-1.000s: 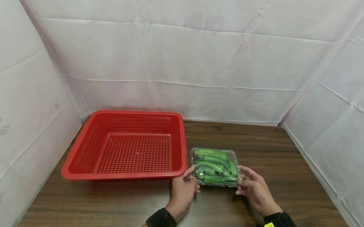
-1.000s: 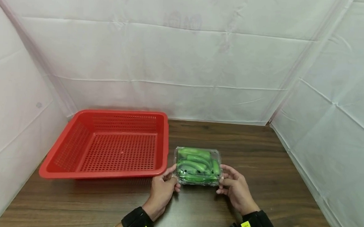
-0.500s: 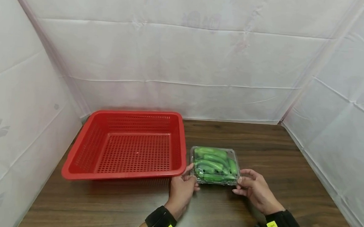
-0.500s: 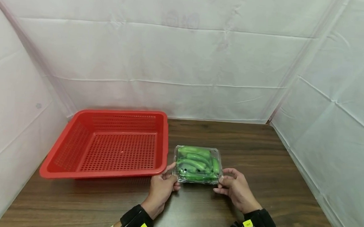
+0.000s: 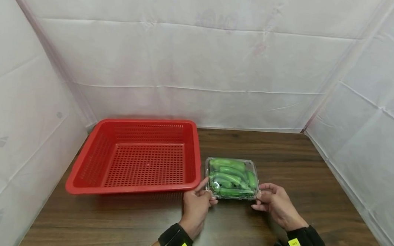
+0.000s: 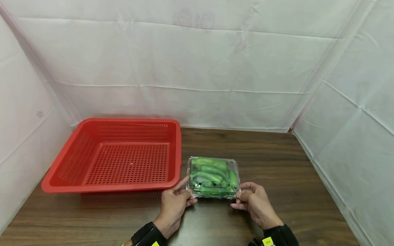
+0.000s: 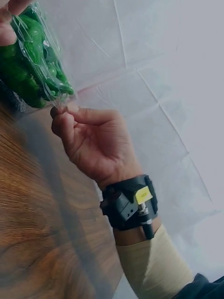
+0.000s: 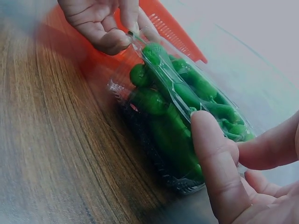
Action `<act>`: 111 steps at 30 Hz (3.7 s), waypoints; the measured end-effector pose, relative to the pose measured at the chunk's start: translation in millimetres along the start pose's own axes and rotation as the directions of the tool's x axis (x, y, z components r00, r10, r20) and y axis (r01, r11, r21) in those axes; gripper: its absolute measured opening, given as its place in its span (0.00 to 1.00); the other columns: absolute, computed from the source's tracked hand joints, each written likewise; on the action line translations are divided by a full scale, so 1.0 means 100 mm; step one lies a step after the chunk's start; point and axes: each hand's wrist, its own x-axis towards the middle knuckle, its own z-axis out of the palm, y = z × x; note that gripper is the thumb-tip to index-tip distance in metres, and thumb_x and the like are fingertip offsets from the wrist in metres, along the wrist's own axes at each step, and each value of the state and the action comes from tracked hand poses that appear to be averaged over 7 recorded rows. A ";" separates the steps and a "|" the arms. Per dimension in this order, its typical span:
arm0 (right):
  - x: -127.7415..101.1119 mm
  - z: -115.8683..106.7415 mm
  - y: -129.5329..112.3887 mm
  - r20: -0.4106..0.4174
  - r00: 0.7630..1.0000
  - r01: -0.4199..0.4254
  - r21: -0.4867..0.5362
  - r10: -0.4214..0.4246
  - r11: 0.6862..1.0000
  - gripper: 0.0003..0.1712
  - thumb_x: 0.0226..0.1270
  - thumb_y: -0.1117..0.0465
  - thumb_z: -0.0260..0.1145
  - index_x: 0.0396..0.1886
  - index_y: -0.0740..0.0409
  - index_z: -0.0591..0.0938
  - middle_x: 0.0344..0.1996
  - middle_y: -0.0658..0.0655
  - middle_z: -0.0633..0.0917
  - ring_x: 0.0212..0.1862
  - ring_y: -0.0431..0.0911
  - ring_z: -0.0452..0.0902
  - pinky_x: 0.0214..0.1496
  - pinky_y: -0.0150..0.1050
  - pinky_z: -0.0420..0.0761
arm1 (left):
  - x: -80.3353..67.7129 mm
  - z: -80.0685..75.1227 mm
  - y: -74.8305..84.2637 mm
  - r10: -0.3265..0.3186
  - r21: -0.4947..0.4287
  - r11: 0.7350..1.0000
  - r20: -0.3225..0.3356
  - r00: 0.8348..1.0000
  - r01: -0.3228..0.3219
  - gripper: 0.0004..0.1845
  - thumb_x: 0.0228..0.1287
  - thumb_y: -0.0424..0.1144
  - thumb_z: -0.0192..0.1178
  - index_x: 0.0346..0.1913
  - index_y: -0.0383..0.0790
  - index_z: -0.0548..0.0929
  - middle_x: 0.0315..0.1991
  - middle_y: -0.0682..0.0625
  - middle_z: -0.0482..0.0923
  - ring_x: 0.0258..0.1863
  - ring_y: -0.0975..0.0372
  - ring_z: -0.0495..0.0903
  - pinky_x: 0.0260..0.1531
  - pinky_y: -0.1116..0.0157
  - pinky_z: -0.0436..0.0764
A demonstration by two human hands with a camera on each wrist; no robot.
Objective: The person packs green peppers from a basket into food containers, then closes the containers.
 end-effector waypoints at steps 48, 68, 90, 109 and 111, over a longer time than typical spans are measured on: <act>0.02 -0.02 -0.01 0.018 1.000 -0.018 -0.010 0.018 1.000 0.15 0.71 0.74 0.58 0.54 0.64 0.67 0.31 0.49 0.79 0.32 0.40 0.80 0.43 0.39 0.89 | 0.05 -0.25 -0.14 0.108 0.010 0.994 0.200 0.974 -0.112 0.15 0.72 0.25 0.60 0.57 0.20 0.82 0.44 0.35 0.84 0.37 0.60 0.87 0.43 0.66 0.88; 0.03 -0.05 -0.02 0.033 0.999 -0.003 -0.007 0.003 1.000 0.13 0.71 0.73 0.59 0.50 0.60 0.70 0.31 0.48 0.80 0.33 0.39 0.80 0.43 0.39 0.89 | 0.09 -0.33 -0.18 0.192 0.119 0.965 0.291 0.937 -0.235 0.15 0.75 0.27 0.58 0.58 0.20 0.81 0.47 0.27 0.85 0.37 0.60 0.89 0.44 0.66 0.88; 0.02 -0.05 0.01 0.095 0.995 0.013 0.002 -0.013 1.000 0.10 0.70 0.73 0.61 0.44 0.57 0.73 0.29 0.47 0.81 0.33 0.42 0.87 0.40 0.37 0.89 | 0.11 -0.20 -0.09 0.062 0.043 0.997 0.064 0.996 -0.065 0.08 0.67 0.27 0.66 0.46 0.26 0.87 0.32 0.47 0.85 0.24 0.63 0.84 0.27 0.66 0.86; 0.03 -0.05 -0.01 0.078 0.997 0.025 -0.024 -0.023 0.999 0.09 0.70 0.73 0.60 0.45 0.60 0.72 0.31 0.49 0.81 0.33 0.43 0.87 0.40 0.37 0.89 | 0.06 -0.15 -0.04 0.016 -0.029 0.999 0.030 0.999 -0.015 0.17 0.58 0.19 0.66 0.48 0.27 0.74 0.30 0.47 0.79 0.23 0.62 0.84 0.29 0.65 0.88; 0.04 -0.04 -0.01 0.074 0.997 0.027 -0.026 -0.025 0.999 0.10 0.70 0.73 0.60 0.45 0.60 0.72 0.31 0.49 0.81 0.33 0.43 0.87 0.40 0.37 0.89 | 0.06 -0.15 -0.01 -0.002 -0.026 1.000 0.021 1.000 0.002 0.16 0.58 0.19 0.66 0.47 0.27 0.74 0.30 0.48 0.78 0.22 0.62 0.84 0.27 0.65 0.87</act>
